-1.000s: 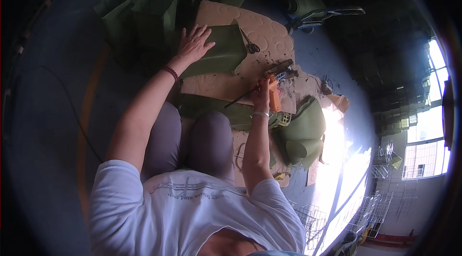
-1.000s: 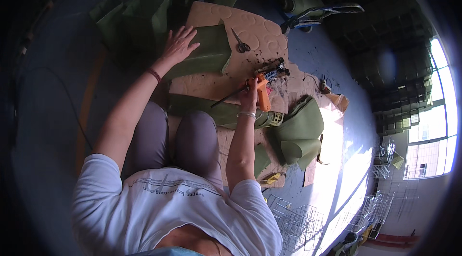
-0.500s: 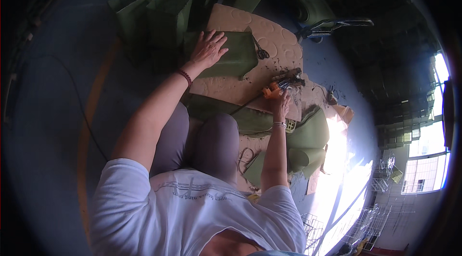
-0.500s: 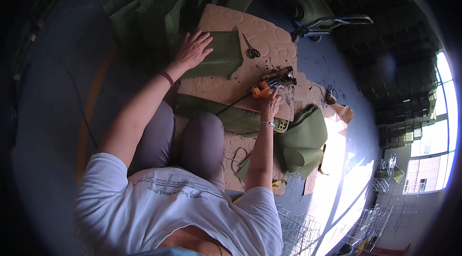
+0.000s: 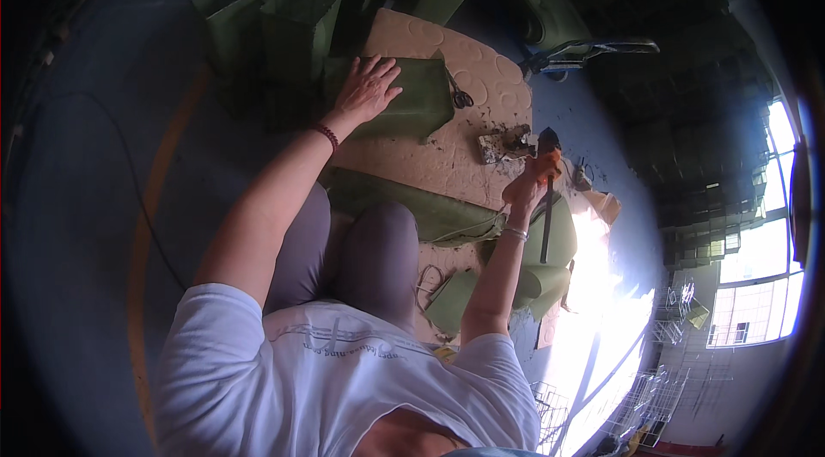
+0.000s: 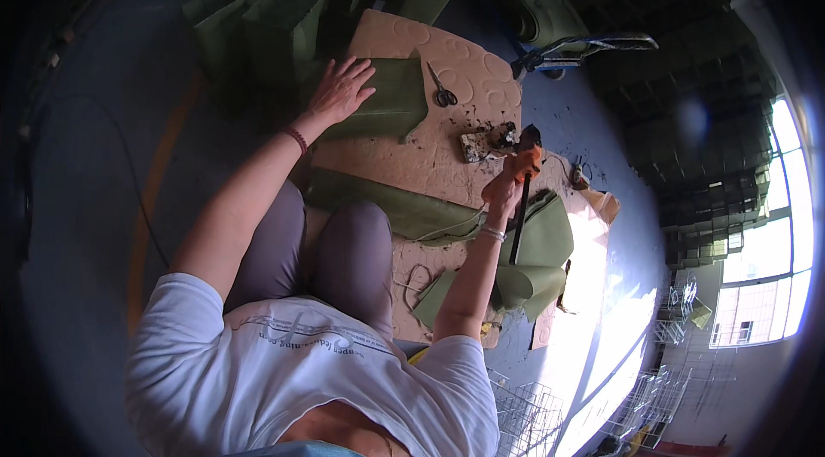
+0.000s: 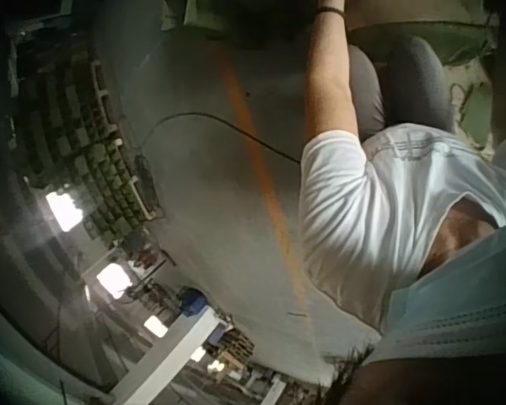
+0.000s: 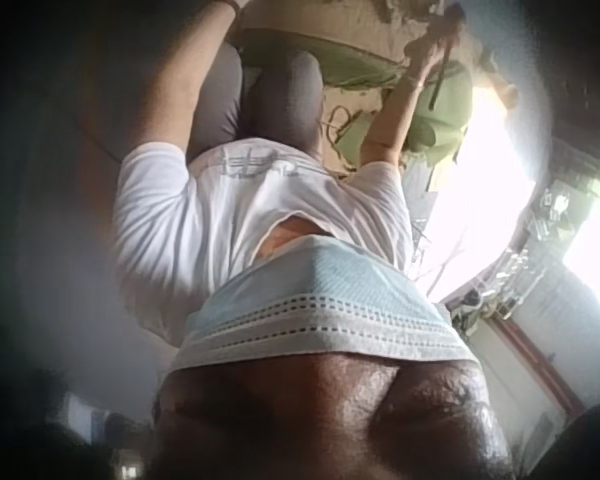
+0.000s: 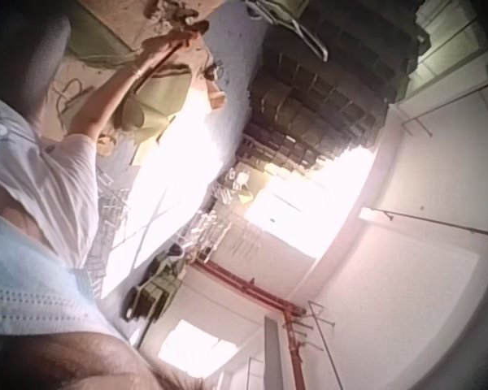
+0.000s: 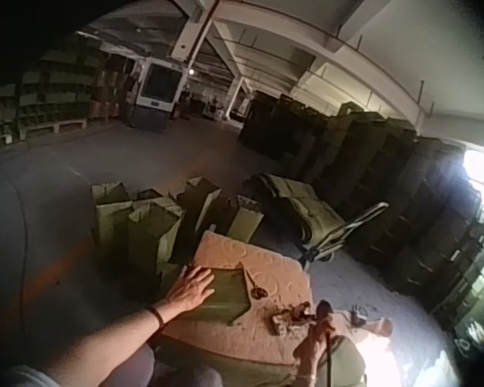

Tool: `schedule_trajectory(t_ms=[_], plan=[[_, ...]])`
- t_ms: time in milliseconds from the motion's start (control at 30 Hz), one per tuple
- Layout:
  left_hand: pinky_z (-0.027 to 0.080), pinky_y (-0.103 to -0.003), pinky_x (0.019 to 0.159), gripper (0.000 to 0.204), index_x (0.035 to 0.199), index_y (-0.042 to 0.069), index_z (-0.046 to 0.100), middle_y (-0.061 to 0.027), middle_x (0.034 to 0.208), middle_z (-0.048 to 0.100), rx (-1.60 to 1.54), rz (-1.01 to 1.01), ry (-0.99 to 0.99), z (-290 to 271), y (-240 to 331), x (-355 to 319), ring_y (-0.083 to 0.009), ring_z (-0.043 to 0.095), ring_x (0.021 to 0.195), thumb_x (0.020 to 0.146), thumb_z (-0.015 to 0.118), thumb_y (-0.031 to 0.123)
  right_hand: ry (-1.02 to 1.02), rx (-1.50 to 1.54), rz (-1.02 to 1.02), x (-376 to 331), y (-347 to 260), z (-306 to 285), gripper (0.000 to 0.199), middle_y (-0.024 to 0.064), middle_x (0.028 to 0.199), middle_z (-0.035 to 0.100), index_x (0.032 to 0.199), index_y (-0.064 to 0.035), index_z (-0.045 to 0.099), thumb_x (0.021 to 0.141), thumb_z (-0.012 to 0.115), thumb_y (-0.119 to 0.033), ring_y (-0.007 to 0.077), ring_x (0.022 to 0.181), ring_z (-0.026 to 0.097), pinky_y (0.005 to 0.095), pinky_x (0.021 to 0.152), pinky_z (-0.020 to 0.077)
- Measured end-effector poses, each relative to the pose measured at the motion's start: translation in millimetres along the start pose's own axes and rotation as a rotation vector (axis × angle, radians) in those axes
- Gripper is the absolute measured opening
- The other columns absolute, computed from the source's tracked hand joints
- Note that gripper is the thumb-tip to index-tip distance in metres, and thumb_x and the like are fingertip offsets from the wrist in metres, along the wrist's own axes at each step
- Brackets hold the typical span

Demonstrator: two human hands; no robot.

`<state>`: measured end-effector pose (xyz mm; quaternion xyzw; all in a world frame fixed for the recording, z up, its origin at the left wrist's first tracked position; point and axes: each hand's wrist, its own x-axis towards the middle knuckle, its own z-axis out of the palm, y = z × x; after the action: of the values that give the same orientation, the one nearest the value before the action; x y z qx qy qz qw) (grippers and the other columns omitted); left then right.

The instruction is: Apply green fabric and foam to a metal furniture frame using a glue gun and metal staples/attachments.

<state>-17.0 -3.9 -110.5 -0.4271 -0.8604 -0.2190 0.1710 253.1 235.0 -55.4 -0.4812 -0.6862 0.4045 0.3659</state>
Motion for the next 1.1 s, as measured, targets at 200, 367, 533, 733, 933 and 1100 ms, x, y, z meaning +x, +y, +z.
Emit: schedule_trajectory(t_ms=[200, 367, 533, 733, 933, 1100], plan=[[0.037, -0.042, 0.098, 0.052, 0.127, 0.006, 0.047, -0.0128, 0.126, 0.051, -0.227, -0.026, 0.126, -8.4, -13.9, 25.1, -0.0302, 0.047, 0.115, 0.083, 0.06, 0.031, -0.252, 0.807, -0.089, -24.8, 13.7, -11.3, 0.028, 0.0108, 0.096, 0.061, 0.112, -0.0009, 0.052, 0.086, 0.055, -0.011, 0.022, 0.097, 0.059, 0.0347, 0.087, 0.0477], [0.045, -0.038, 0.087, 0.035, 0.111, 0.009, 0.061, -0.0106, 0.112, 0.061, -0.206, -0.1, 0.097, -1.8, -34.1, 30.2, -0.0292, 0.057, 0.098, 0.081, 0.062, 0.027, -0.634, 0.856, -0.069, -82.7, -2.2, 21.8, 0.032, 0.016, 0.096, 0.062, 0.11, 0.0005, 0.049, 0.083, 0.057, -0.015, 0.0284, 0.099, 0.059, 0.0432, 0.094, 0.0441], [0.047, -0.038, 0.079, 0.019, 0.094, 0.008, 0.069, -0.0059, 0.094, 0.067, -0.32, -0.047, 0.265, 5.3, -25.5, 29.4, -0.0269, 0.061, 0.083, 0.082, 0.06, 0.019, -0.779, 0.909, 0.003, -101.7, -35.7, 74.4, 0.03, 0.0144, 0.091, 0.062, 0.109, 0.0008, 0.05, 0.083, 0.057, -0.014, 0.0277, 0.095, 0.06, 0.0437, 0.092, 0.0454], [0.049, -0.039, 0.074, 0.014, 0.09, 0.007, 0.068, -0.0093, 0.089, 0.067, -0.373, -0.014, 0.316, 5.1, -25.8, 29.2, -0.0293, 0.062, 0.08, 0.082, 0.058, 0.013, -0.792, 0.869, 0.181, -106.0, -52.0, 128.7, 0.026, 0.0117, 0.084, 0.061, 0.106, 0.0002, 0.052, 0.085, 0.058, -0.013, 0.0242, 0.083, 0.062, 0.0391, 0.083, 0.0506], [0.049, -0.04, 0.07, 0.013, 0.087, 0.007, 0.068, -0.0124, 0.085, 0.066, -0.374, -0.055, 0.295, 0.3, -22.6, 26.6, -0.031, 0.062, 0.078, 0.081, 0.057, 0.009, -0.783, 0.764, 0.203, -102.7, -58.8, 147.8, 0.023, 0.0102, 0.08, 0.06, 0.102, -0.0016, 0.053, 0.084, 0.06, -0.014, 0.0235, 0.075, 0.063, 0.0373, 0.076, 0.0524], [0.049, -0.04, 0.071, 0.016, 0.093, 0.007, 0.067, -0.0114, 0.09, 0.066, -0.375, -0.026, 0.302, 2.7, -24.4, 27.2, -0.0314, 0.061, 0.078, 0.081, 0.057, 0.008, -0.771, 0.77, 0.235, -96.5, -60.2, 153.9, 0.022, 0.0091, 0.077, 0.059, 0.1, -0.0032, 0.053, 0.083, 0.061, -0.015, 0.0234, 0.071, 0.062, 0.0367, 0.07, 0.0535]])
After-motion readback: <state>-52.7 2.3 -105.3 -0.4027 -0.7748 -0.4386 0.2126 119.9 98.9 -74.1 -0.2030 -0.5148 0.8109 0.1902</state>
